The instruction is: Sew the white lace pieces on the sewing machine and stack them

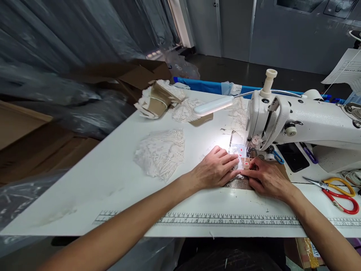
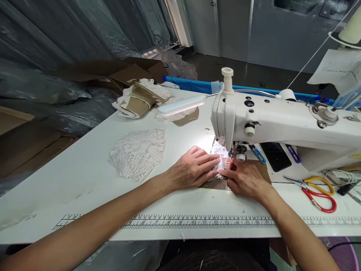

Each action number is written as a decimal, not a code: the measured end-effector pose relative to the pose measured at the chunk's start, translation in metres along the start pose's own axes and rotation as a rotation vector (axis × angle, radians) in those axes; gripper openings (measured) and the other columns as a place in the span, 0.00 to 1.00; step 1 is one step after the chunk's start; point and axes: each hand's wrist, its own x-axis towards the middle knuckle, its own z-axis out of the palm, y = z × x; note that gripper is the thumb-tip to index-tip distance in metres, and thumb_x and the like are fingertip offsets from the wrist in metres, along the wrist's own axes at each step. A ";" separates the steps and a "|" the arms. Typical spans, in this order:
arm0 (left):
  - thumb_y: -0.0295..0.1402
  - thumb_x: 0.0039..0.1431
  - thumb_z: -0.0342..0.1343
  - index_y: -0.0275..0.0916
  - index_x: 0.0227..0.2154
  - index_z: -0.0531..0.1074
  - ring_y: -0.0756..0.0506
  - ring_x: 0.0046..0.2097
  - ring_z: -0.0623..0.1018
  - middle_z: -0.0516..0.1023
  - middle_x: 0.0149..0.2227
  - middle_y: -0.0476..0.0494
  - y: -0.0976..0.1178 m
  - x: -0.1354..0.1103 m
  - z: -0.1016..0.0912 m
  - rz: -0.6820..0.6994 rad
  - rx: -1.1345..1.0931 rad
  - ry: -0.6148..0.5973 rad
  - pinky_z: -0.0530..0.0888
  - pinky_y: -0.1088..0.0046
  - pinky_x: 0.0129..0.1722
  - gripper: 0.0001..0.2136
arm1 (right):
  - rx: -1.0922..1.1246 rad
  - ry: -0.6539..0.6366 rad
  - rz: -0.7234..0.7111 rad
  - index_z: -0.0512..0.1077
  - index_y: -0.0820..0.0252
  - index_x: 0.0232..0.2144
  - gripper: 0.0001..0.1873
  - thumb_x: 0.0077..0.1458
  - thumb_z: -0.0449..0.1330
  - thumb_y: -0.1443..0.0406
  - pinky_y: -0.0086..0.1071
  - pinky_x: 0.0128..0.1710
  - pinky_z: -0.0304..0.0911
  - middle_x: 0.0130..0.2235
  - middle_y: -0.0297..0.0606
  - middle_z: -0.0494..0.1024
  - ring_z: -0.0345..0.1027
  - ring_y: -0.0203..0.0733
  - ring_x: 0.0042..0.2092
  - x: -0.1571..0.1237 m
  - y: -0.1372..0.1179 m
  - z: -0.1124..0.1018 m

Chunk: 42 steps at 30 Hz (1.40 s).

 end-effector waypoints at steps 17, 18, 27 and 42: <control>0.35 0.67 0.51 0.37 0.32 0.73 0.45 0.32 0.73 0.80 0.35 0.44 0.010 0.004 -0.008 -0.071 0.127 0.135 0.65 0.64 0.34 0.10 | 0.008 0.011 -0.010 0.75 0.51 0.50 0.21 0.57 0.51 0.68 0.33 0.33 0.60 0.43 0.44 0.71 0.65 0.41 0.37 -0.001 0.000 0.000; 0.34 0.67 0.51 0.37 0.31 0.73 0.45 0.33 0.74 0.80 0.36 0.43 0.009 0.005 -0.009 -0.100 0.110 0.162 0.65 0.64 0.35 0.10 | 0.004 0.009 -0.006 0.75 0.51 0.49 0.21 0.57 0.51 0.68 0.33 0.33 0.60 0.44 0.44 0.71 0.65 0.41 0.37 0.000 0.000 0.000; 0.39 0.72 0.42 0.31 0.44 0.72 0.40 0.40 0.77 0.78 0.45 0.32 0.021 -0.001 0.001 -0.117 0.042 -0.098 0.70 0.63 0.35 0.18 | 0.024 0.018 -0.001 0.76 0.50 0.48 0.21 0.57 0.51 0.69 0.33 0.34 0.60 0.43 0.43 0.71 0.64 0.41 0.37 -0.001 0.000 0.000; 0.31 0.70 0.43 0.36 0.44 0.70 0.44 0.39 0.76 0.80 0.45 0.41 0.002 0.004 -0.004 -0.091 -0.016 0.037 0.67 0.63 0.40 0.11 | -0.027 0.055 0.025 0.75 0.54 0.49 0.19 0.58 0.52 0.68 0.33 0.33 0.62 0.43 0.43 0.72 0.65 0.40 0.35 0.001 -0.002 0.005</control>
